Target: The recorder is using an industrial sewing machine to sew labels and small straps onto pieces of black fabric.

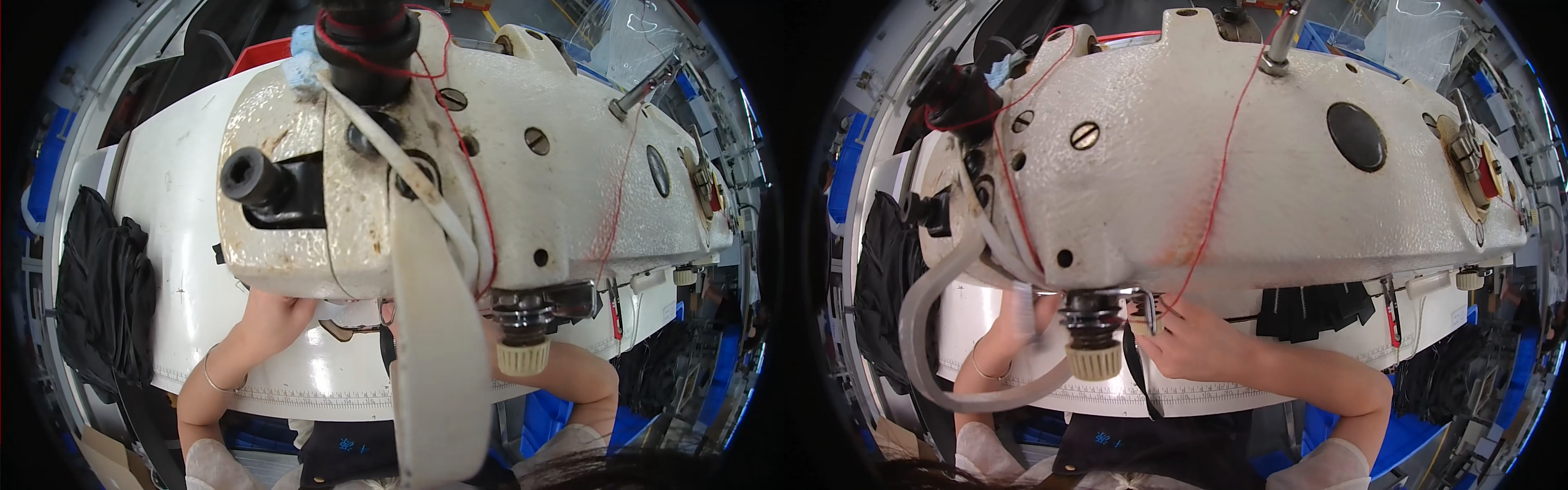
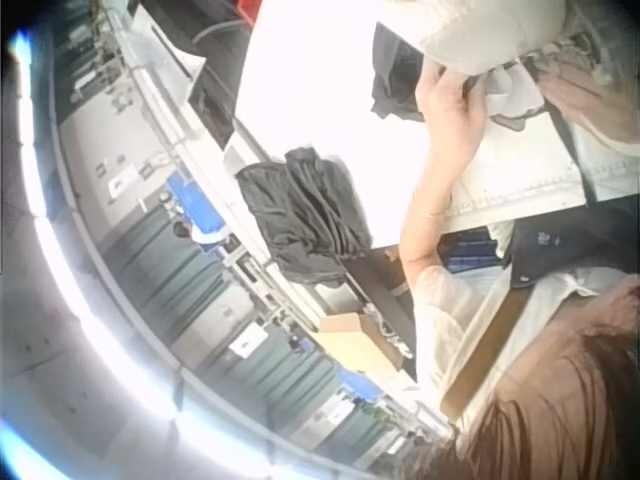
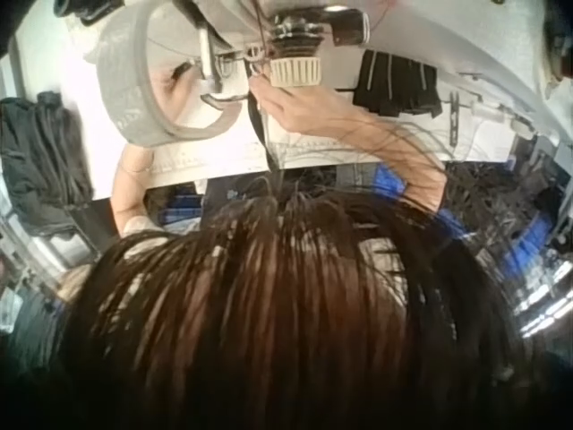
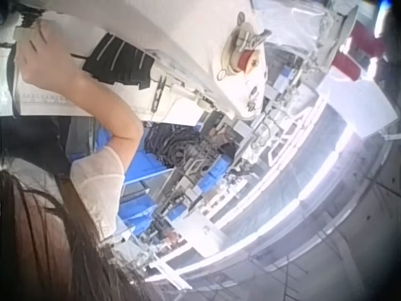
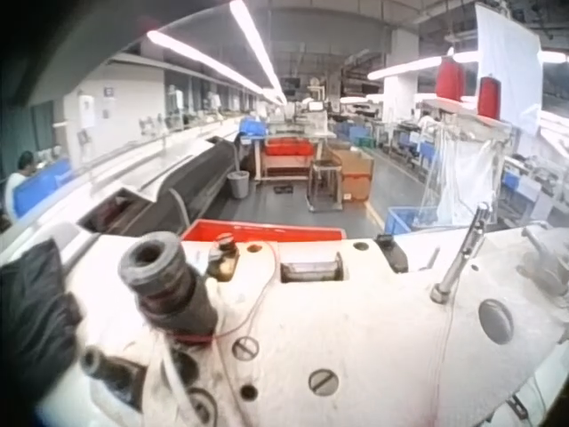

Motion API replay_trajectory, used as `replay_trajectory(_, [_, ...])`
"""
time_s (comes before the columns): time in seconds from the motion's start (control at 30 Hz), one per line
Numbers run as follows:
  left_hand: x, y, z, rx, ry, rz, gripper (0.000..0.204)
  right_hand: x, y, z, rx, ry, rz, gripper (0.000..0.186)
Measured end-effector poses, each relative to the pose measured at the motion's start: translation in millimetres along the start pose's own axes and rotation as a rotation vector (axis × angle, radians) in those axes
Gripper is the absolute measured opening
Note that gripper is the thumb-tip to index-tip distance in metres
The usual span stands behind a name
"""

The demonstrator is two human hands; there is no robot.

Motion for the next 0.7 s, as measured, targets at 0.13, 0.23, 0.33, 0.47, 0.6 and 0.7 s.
replay_trajectory(0.13, [5.1,-15.7,-34.1,-0.341,-0.718,-0.05,0.033,7.3,1.0,3.7,0.18,0.218,-0.022,0.025])
replay_trajectory(0.23, [29.5,-31.8,-18.6,-0.428,-0.751,-0.021,0.033,-3.3,2.6,3.8,0.003,0.108,0.004,0.027])
replay_trajectory(0.33, [26.1,-34.7,-14.8,-0.305,-0.656,0.019,0.034,-6.2,11.1,2.2,0.008,-0.017,-0.085,0.029])
replay_trajectory(0.47, [25.3,-36.7,-11.9,-0.292,-0.593,0.047,0.034,-6.2,6.4,3.4,0.013,0.0,-0.078,0.028])
replay_trajectory(0.6, [24.5,-35.1,-11.9,-0.293,-0.624,-0.005,0.035,-2.2,6.3,2.7,0.063,0.094,0.033,0.026])
replay_trajectory(0.7, [27.2,-34.9,-11.3,-0.319,-0.614,0.031,0.035,-4.9,7.7,1.4,0.053,0.098,0.011,0.021])
Point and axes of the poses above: each hand's wrist, its own x-axis away from the middle knuckle, its own y-axis out of the back of the hand, z = x × y, the point moved 2 cm from there along -x, towards the middle knuckle, and after that the axes turned 13 degrees about -z, right-handed, at the moved point
